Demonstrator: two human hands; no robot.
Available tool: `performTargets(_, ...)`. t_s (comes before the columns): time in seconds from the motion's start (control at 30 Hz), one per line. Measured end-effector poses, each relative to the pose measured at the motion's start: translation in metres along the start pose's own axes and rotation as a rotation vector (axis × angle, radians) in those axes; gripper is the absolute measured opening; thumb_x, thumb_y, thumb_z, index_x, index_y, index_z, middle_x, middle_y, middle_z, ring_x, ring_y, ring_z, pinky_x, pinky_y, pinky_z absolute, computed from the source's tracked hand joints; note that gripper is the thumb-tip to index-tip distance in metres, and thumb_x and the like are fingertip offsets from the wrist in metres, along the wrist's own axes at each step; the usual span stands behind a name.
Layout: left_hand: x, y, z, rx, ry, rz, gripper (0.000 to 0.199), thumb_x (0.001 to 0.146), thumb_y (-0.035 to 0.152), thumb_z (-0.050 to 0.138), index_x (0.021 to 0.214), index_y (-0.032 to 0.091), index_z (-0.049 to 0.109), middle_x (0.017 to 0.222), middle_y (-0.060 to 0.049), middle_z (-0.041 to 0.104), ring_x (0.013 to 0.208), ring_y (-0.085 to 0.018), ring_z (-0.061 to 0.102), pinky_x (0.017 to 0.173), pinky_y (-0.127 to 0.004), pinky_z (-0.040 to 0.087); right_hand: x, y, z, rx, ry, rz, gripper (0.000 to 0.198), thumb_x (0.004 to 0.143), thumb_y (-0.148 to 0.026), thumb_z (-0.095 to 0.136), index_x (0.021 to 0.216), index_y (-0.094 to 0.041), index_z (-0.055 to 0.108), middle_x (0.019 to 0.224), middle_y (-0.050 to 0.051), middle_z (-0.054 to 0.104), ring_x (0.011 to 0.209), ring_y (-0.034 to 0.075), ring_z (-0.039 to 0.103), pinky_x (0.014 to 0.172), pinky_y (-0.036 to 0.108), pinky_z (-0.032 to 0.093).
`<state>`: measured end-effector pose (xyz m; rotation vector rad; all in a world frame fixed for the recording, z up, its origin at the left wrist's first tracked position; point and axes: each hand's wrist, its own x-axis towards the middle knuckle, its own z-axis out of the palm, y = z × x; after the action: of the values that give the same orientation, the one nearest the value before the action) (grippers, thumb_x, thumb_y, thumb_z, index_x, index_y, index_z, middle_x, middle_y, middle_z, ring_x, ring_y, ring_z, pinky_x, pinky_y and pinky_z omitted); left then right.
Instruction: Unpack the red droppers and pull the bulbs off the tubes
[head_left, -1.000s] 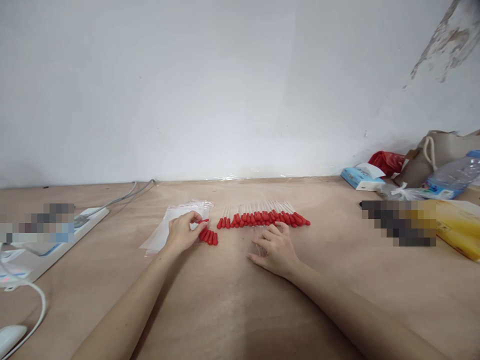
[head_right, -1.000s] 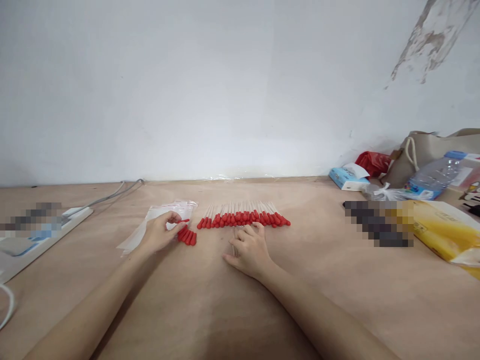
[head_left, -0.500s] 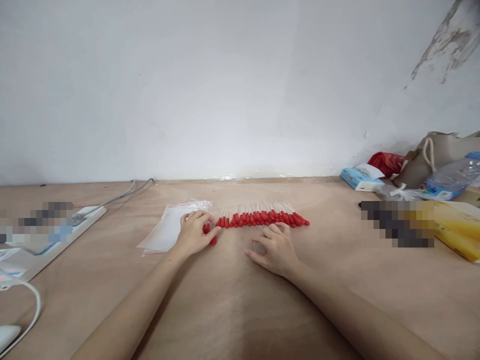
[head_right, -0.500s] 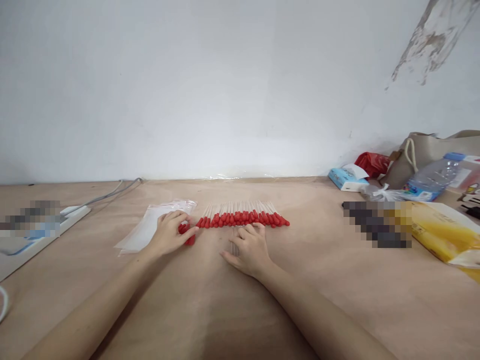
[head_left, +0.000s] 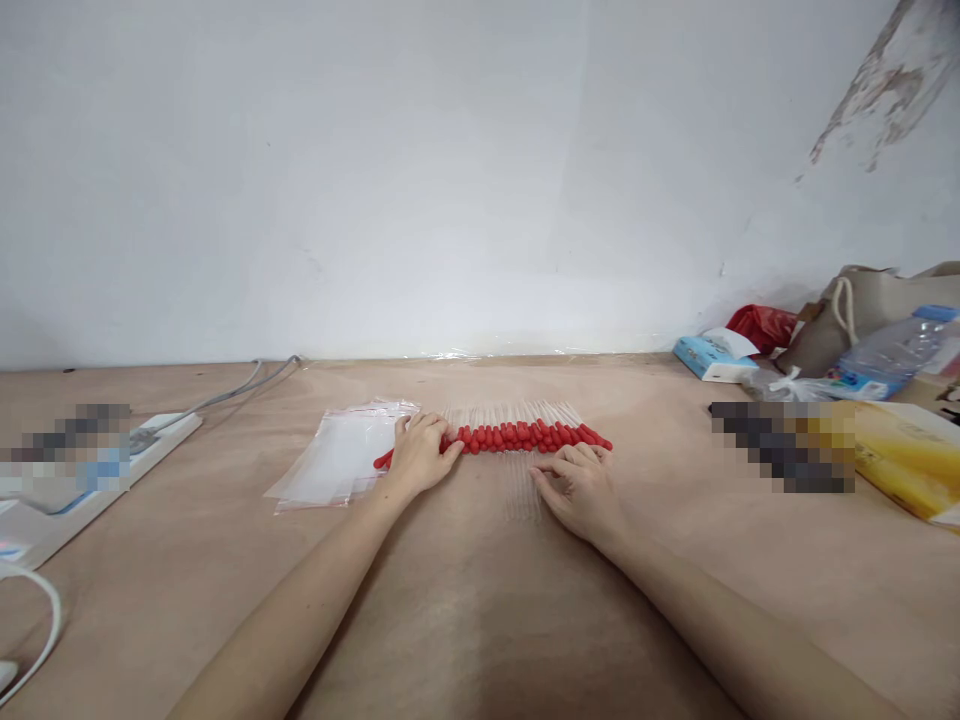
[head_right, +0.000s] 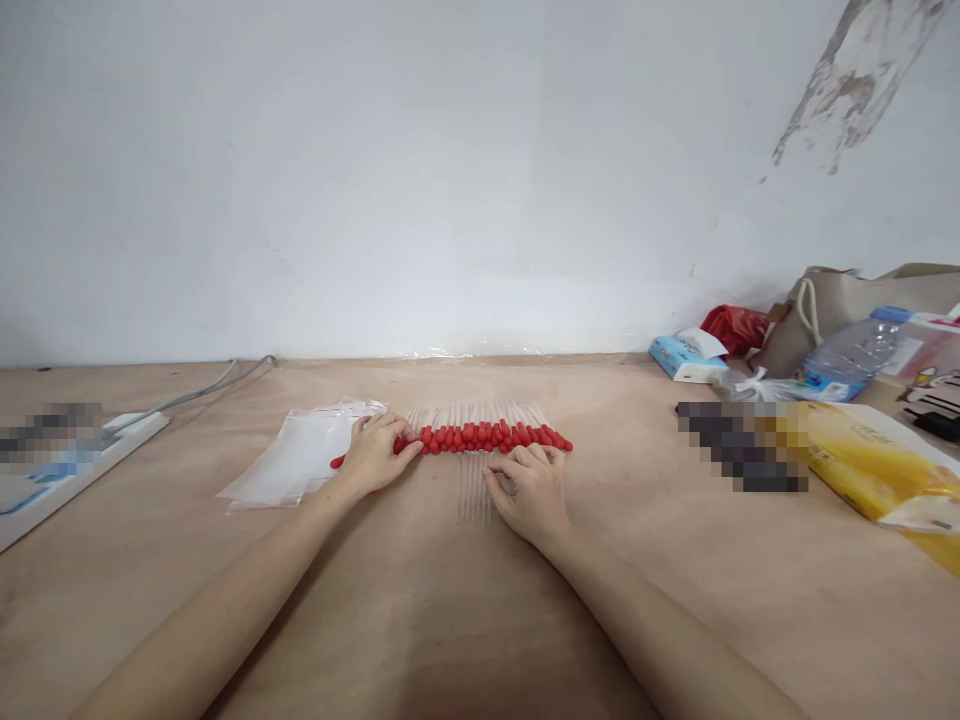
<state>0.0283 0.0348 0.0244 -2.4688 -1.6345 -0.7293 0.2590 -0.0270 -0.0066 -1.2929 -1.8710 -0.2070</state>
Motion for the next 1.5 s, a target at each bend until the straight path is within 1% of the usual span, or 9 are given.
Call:
performTargets(0.3,-0.019,-0.001,-0.007,-0.081,0.105,-0.031,0.012,0.080,0.027,0.043,0.077,0.019,0.051,0.074,0.000,0.061,0.072,-0.017,0.055,0.082,-0.036,0.033,-0.005,-0.002,0.004,-0.005,0.020,-0.041,0.018,0.080,-0.026,0.049,0.070,-0.021,0.063,0.062,0.000,0.052,0.068,0.013,0.046,0.080,0.034,0.027)
performTargets(0.4,-0.038,-0.002,-0.015,-0.137,0.143,0.064,0.010,0.081,0.025,0.043,0.082,0.019,0.051,0.083,-0.001,0.063,0.074,-0.016,0.057,0.083,-0.035,0.033,-0.005,0.000,0.003,-0.004,0.044,-0.065,0.017,0.080,-0.028,0.049,0.085,-0.022,0.064,0.077,0.003,0.057,0.079,0.016,0.050,0.081,0.035,0.029)
performTargets(0.5,-0.060,0.001,-0.019,-0.192,0.123,0.204,0.007,0.081,0.023,0.045,0.078,0.019,0.051,0.090,-0.002,0.063,0.082,-0.015,0.057,0.086,-0.035,0.032,-0.004,-0.002,0.000,-0.018,0.044,-0.140,0.037,0.079,-0.035,0.051,0.113,-0.021,0.054,0.106,0.009,0.055,0.098,0.021,0.049,0.087,0.038,0.030)
performTargets(0.6,-0.073,0.008,-0.018,-0.219,0.091,0.291,0.008,0.081,0.021,0.046,0.075,0.020,0.051,0.089,-0.001,0.064,0.080,-0.014,0.056,0.089,-0.037,0.029,-0.002,-0.007,-0.004,-0.017,-0.047,-0.270,0.051,0.078,-0.042,0.052,0.124,-0.022,0.045,0.118,0.010,0.051,0.111,0.024,0.042,0.095,0.043,0.025)
performTargets(0.7,-0.077,0.012,-0.014,-0.222,0.061,0.331,0.008,0.081,0.018,0.046,0.077,0.021,0.053,0.089,-0.001,0.065,0.079,-0.014,0.056,0.092,-0.040,0.028,-0.002,-0.013,-0.005,0.014,-0.122,-0.386,0.040,0.080,-0.039,0.052,0.117,-0.026,0.051,0.104,0.005,0.061,0.109,0.022,0.045,0.098,0.046,0.019)
performTargets(0.87,-0.077,0.013,-0.011,-0.271,0.033,0.398,0.012,0.081,0.015,0.043,0.080,0.021,0.053,0.092,-0.001,0.065,0.080,-0.013,0.057,0.094,-0.041,0.026,-0.006,-0.018,0.000,0.051,-0.123,-0.431,0.019,0.082,-0.030,0.051,0.097,-0.026,0.062,0.070,-0.001,0.062,0.078,0.013,0.052,0.097,0.045,0.018)
performTargets(1.03,-0.073,0.019,-0.014,-0.253,0.022,0.369,0.040,0.078,0.033,0.054,0.116,0.022,0.046,0.108,-0.007,0.059,0.102,-0.021,0.049,0.093,-0.042,0.029,-0.007,-0.020,0.002,0.039,-0.161,-0.435,0.015,0.083,-0.028,0.049,0.087,-0.025,0.063,0.067,-0.002,0.056,0.073,0.012,0.047,0.096,0.042,0.021)
performTargets(1.2,-0.070,0.026,-0.013,-0.205,0.015,0.419,0.013,0.084,0.030,0.050,0.089,0.025,0.061,0.095,0.000,0.065,0.093,-0.018,0.052,0.093,-0.040,0.027,-0.008,-0.020,0.002,0.062,-0.166,-0.455,0.016,0.084,-0.029,0.047,0.081,-0.023,0.062,0.067,-0.001,0.056,0.073,0.013,0.045,0.095,0.040,0.022)
performTargets(1.5,-0.077,0.028,-0.014,-0.195,-0.009,0.438,0.016,0.086,0.024,0.042,0.076,0.021,0.055,0.077,0.000,0.063,0.082,-0.014,0.055,0.093,-0.038,0.026,-0.012,-0.020,-0.001,0.086,-0.201,-0.468,0.020,0.084,-0.028,0.045,0.072,-0.020,0.059,0.061,-0.002,0.055,0.068,0.012,0.045,0.090,0.036,0.023)
